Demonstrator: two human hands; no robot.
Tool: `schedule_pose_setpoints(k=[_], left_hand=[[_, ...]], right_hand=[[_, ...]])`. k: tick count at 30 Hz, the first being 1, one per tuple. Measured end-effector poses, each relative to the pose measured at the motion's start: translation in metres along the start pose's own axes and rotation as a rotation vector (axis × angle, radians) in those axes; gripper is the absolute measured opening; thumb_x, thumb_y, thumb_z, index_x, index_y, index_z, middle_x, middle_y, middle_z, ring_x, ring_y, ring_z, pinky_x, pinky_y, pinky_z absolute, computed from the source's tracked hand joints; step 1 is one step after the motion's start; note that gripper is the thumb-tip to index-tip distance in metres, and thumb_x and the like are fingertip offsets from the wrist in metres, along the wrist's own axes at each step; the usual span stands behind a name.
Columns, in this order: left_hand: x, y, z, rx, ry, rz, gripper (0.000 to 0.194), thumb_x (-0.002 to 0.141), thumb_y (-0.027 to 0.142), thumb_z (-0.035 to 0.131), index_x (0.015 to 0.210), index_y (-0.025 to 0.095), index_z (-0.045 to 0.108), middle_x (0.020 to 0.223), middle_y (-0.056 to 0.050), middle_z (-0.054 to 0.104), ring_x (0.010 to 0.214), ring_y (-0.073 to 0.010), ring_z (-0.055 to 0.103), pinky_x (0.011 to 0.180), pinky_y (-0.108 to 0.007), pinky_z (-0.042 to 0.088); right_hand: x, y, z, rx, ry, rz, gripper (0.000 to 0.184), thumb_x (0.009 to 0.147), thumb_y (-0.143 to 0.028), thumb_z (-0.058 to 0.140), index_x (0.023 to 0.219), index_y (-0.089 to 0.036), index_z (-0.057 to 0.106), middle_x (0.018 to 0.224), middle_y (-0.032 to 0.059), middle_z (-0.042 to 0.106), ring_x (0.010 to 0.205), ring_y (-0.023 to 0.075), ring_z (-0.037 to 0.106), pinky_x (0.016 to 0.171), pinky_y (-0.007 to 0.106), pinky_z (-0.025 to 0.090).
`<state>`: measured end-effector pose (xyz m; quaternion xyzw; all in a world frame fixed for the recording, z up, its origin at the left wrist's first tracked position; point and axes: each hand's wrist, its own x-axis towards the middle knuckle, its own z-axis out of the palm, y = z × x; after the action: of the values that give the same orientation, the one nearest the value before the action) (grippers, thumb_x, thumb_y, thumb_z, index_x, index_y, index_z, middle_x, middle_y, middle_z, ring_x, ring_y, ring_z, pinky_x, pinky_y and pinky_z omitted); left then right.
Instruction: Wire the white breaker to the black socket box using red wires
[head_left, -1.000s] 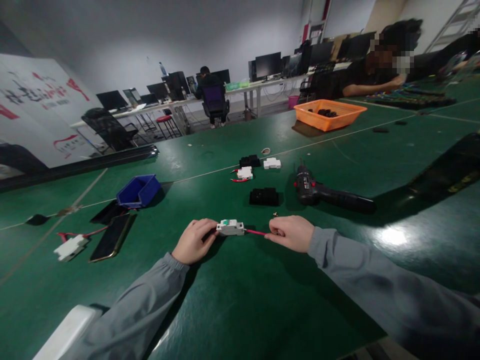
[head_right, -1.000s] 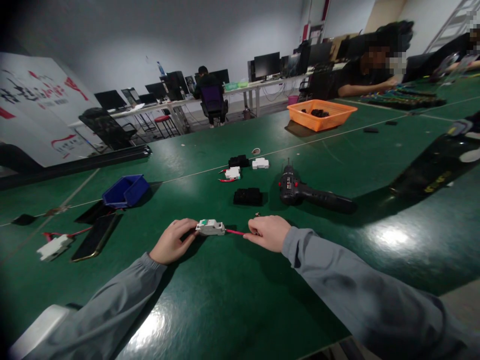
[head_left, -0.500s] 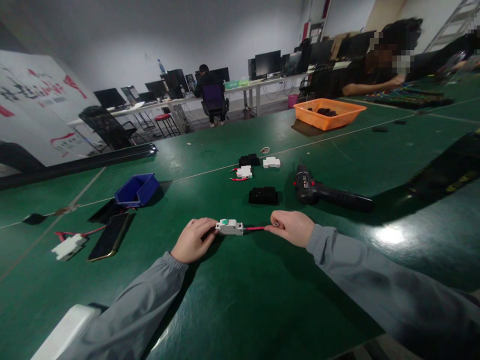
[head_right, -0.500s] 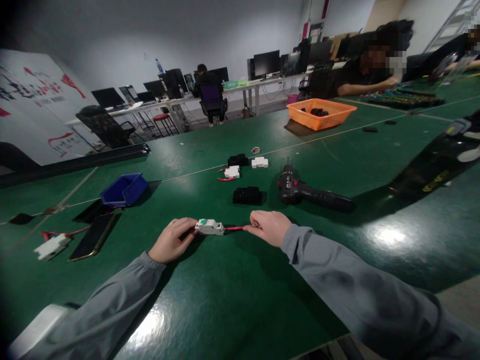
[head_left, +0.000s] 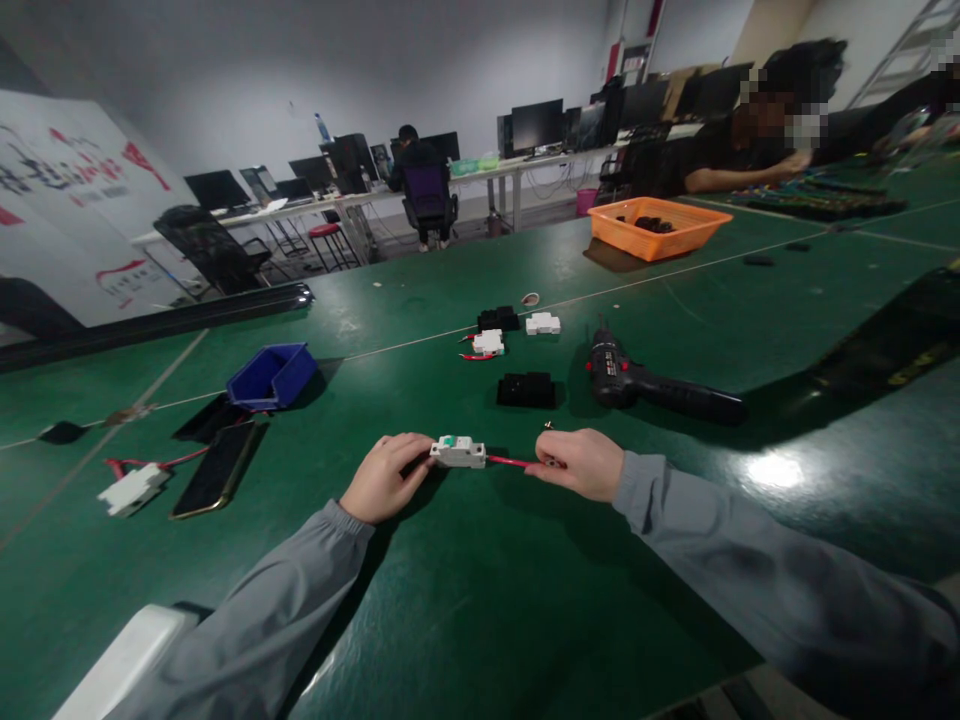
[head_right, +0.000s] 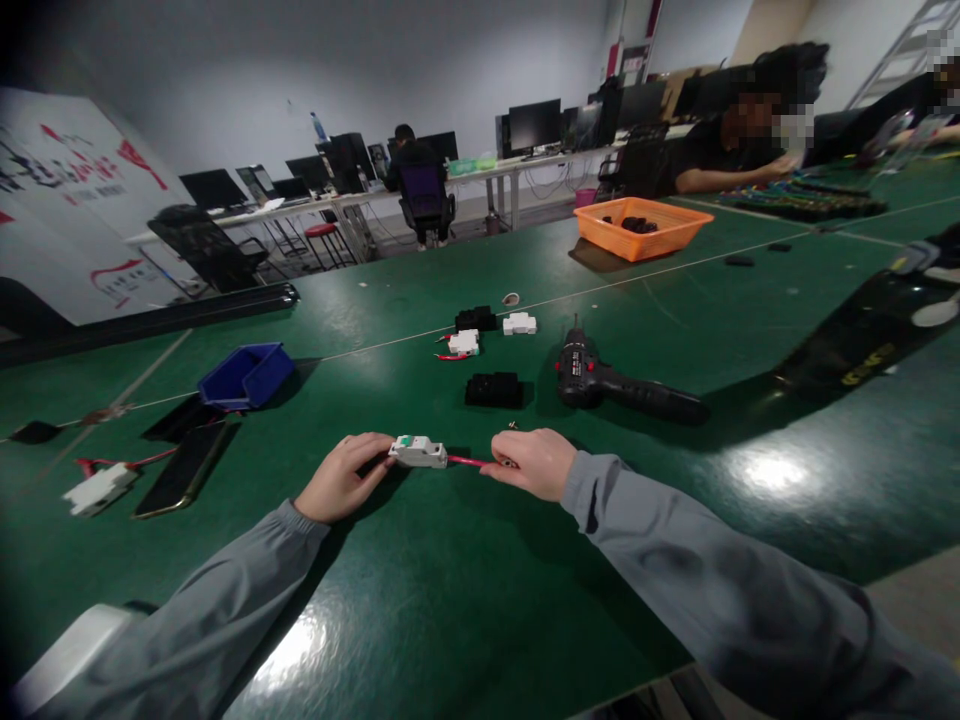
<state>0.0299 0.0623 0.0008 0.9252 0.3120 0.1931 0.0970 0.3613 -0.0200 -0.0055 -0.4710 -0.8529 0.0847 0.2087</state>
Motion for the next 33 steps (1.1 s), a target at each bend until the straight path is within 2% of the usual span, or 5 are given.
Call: schedule_pose_setpoints(k=[8, 14, 23, 27, 33], left_hand=[[0.0007, -0.0002, -0.0001, 0.001, -0.01, -0.008, 0.025, 0.097, 0.033, 0.048, 0.114, 0.023, 0.064, 0.113, -0.006, 0.07, 0.103, -0.0194, 0.063, 0.088, -0.035, 0.047], [0.0014, -0.0001, 0.0001, -0.006, -0.012, -0.019, 0.024, 0.097, 0.032, 0.047, 0.115, 0.024, 0.062, 0.114, -0.006, 0.069, 0.103, -0.0191, 0.063, 0.087, -0.035, 0.046], [0.0006, -0.0019, 0.0021, 0.0, -0.018, -0.037, 0.024, 0.098, 0.032, 0.046, 0.114, 0.023, 0.061, 0.113, -0.006, 0.068, 0.103, -0.0194, 0.063, 0.086, -0.034, 0.045], [0.0011, -0.0016, 0.0022, 0.001, -0.018, -0.038, 0.024, 0.098, 0.033, 0.045, 0.112, 0.023, 0.062, 0.112, -0.007, 0.068, 0.103, -0.02, 0.063, 0.085, -0.034, 0.046], [0.0014, -0.0015, 0.0025, -0.013, -0.006, -0.035, 0.024, 0.098, 0.032, 0.046, 0.113, 0.023, 0.062, 0.113, -0.007, 0.068, 0.103, -0.0201, 0.063, 0.086, -0.035, 0.047]], right_hand=[[0.001, -0.0036, -0.0033, -0.008, 0.105, -0.025, 0.043, 0.098, -0.055, 0.045, 0.078, -0.018, 0.055, 0.069, -0.0001, 0.055, 0.057, 0.0122, 0.044, 0.053, 0.026, 0.028], [0.0016, -0.0044, 0.0003, -0.016, -0.009, 0.038, 0.041, 0.097, -0.054, 0.048, 0.076, -0.019, 0.052, 0.067, -0.0017, 0.054, 0.054, 0.0118, 0.042, 0.051, 0.026, 0.025], [0.0037, 0.0004, -0.0031, -0.023, 0.014, 0.207, 0.033, 0.093, -0.052, 0.058, 0.088, -0.019, 0.059, 0.079, 0.0, 0.064, 0.06, 0.0126, 0.053, 0.053, 0.026, 0.03], [0.003, 0.0014, -0.0029, 0.01, -0.013, 0.112, 0.028, 0.097, -0.044, 0.054, 0.103, -0.019, 0.065, 0.091, 0.0032, 0.067, 0.068, 0.0143, 0.058, 0.058, 0.027, 0.038], [0.0036, -0.0003, -0.0004, 0.041, 0.012, -0.036, 0.032, 0.103, -0.034, 0.043, 0.112, -0.016, 0.068, 0.092, 0.0067, 0.066, 0.075, 0.0165, 0.06, 0.066, 0.029, 0.048]])
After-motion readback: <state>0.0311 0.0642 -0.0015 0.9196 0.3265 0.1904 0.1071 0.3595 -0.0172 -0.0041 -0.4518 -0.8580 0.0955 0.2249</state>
